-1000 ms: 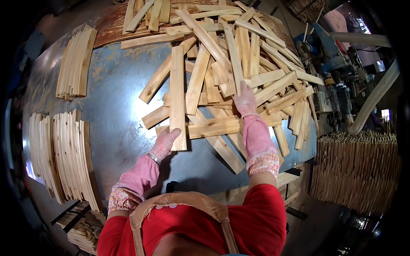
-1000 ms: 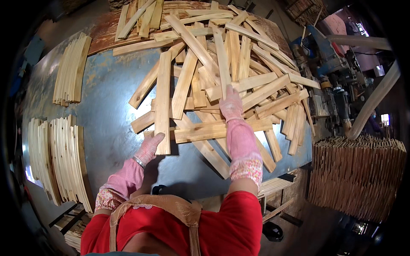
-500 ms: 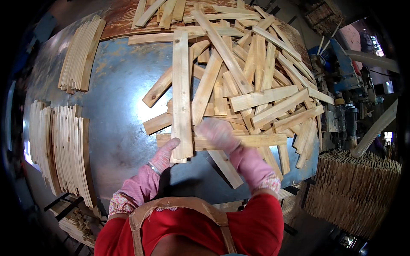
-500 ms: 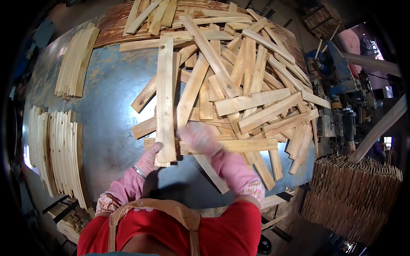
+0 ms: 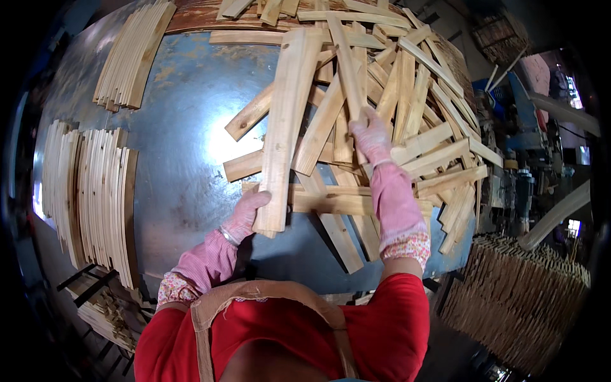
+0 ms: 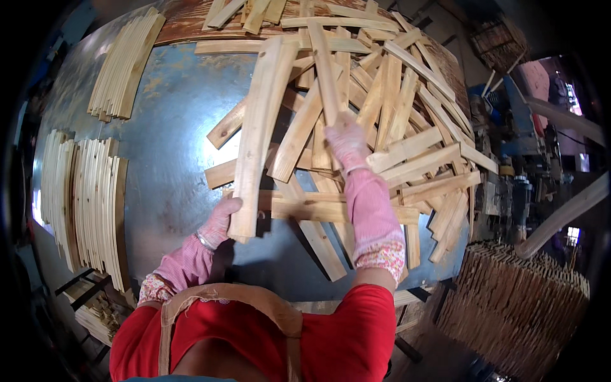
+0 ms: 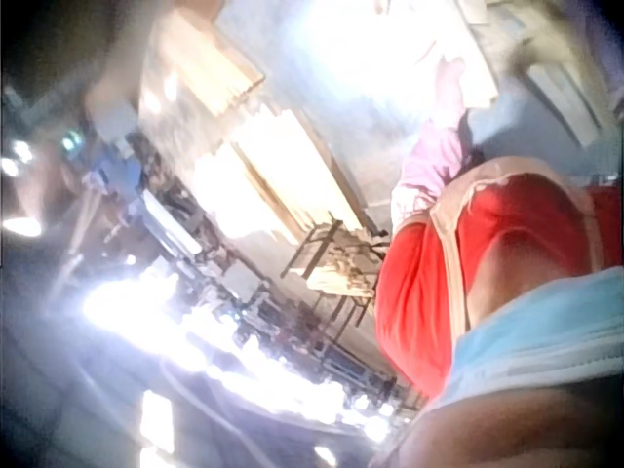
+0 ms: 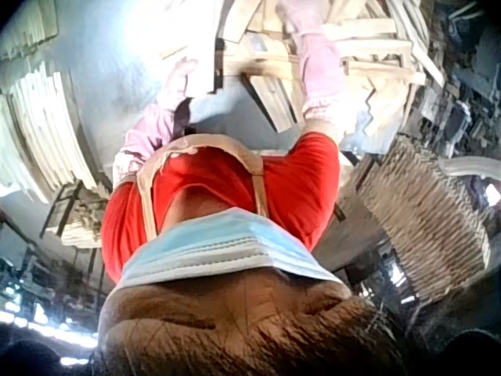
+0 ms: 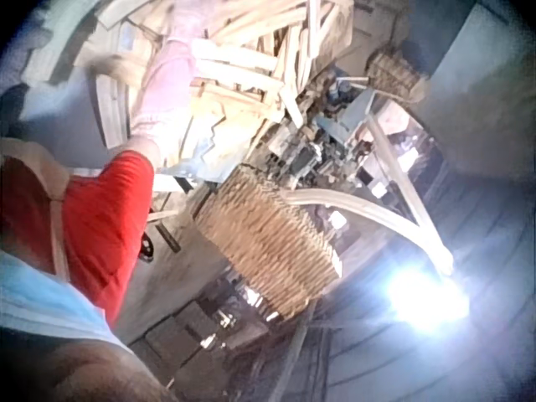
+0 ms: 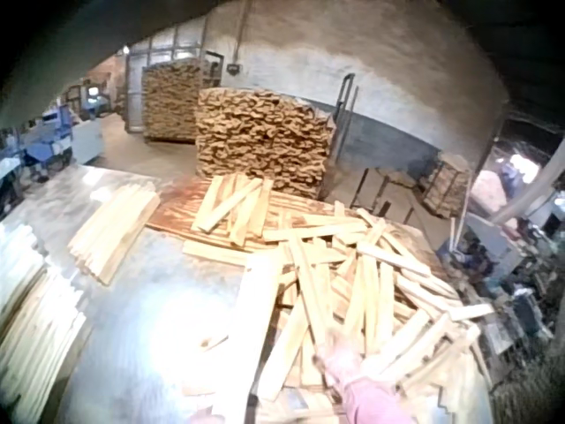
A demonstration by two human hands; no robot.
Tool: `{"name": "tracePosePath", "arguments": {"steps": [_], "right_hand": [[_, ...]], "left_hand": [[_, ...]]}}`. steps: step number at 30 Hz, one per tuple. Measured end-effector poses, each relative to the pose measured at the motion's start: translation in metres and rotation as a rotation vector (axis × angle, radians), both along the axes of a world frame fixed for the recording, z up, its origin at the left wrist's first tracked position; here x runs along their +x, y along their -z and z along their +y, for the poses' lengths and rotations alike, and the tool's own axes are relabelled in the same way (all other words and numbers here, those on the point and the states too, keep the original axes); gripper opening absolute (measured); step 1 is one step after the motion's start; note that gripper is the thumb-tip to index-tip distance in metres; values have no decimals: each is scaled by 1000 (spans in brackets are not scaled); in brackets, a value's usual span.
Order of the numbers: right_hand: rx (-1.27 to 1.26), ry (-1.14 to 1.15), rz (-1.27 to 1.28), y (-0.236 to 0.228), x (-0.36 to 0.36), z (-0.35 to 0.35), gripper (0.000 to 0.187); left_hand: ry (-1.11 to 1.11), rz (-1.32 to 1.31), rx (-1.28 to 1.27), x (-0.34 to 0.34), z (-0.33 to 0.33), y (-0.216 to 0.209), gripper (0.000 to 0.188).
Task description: The person sorts and stacks thin wooden planks on a metal workbench. They pick up planks from a scattered pile, align them, and place them into a neat stack, occasionally moving the stack to a nearby rack.
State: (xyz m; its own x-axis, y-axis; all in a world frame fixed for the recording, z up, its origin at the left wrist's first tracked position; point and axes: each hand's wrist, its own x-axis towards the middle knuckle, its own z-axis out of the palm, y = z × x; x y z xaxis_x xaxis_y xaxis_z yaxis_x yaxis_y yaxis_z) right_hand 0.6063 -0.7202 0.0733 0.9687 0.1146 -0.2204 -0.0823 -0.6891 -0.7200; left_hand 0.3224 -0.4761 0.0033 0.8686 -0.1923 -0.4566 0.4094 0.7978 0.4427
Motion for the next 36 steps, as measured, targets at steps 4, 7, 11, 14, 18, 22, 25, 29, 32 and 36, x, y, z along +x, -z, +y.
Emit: {"name": "tracePosePath", "arguments": {"steps": [4, 7, 11, 14, 18, 22, 25, 29, 32, 36], "right_hand": [[519, -94, 428, -1, -134, 43, 57], [175, -533, -34, 44, -188, 58, 52], [-476, -99, -374, 45, -115, 93, 73], [-563, 111, -491, 77, -85, 117, 75], [31, 220, -243, 92, -71, 121, 63], [1201, 283, 376, 62, -156, 146, 55], [1240, 263, 472, 76, -209, 150, 57], [1223, 229, 536, 63, -258, 186, 65], [1117, 137, 534, 64, -294, 221, 65], [1030, 129, 563, 78, -338, 279, 65]], "left_hand": [[-118, -27, -304, -15, -10, -7, 77], [54, -24, -454, -33, 13, 15, 77], [-92, 119, -338, -59, 34, 22, 67], [-86, 182, -190, -64, 42, 16, 71], [-9, 61, -326, -69, 47, 22, 79], [-81, -7, -479, -95, 68, 45, 83], [-58, 7, -419, -112, 84, 50, 85], [-33, -53, -478, -147, 120, 18, 87], [-68, -61, -403, -185, 162, 8, 87], [-88, -13, -271, -233, 212, 49, 87]]}}
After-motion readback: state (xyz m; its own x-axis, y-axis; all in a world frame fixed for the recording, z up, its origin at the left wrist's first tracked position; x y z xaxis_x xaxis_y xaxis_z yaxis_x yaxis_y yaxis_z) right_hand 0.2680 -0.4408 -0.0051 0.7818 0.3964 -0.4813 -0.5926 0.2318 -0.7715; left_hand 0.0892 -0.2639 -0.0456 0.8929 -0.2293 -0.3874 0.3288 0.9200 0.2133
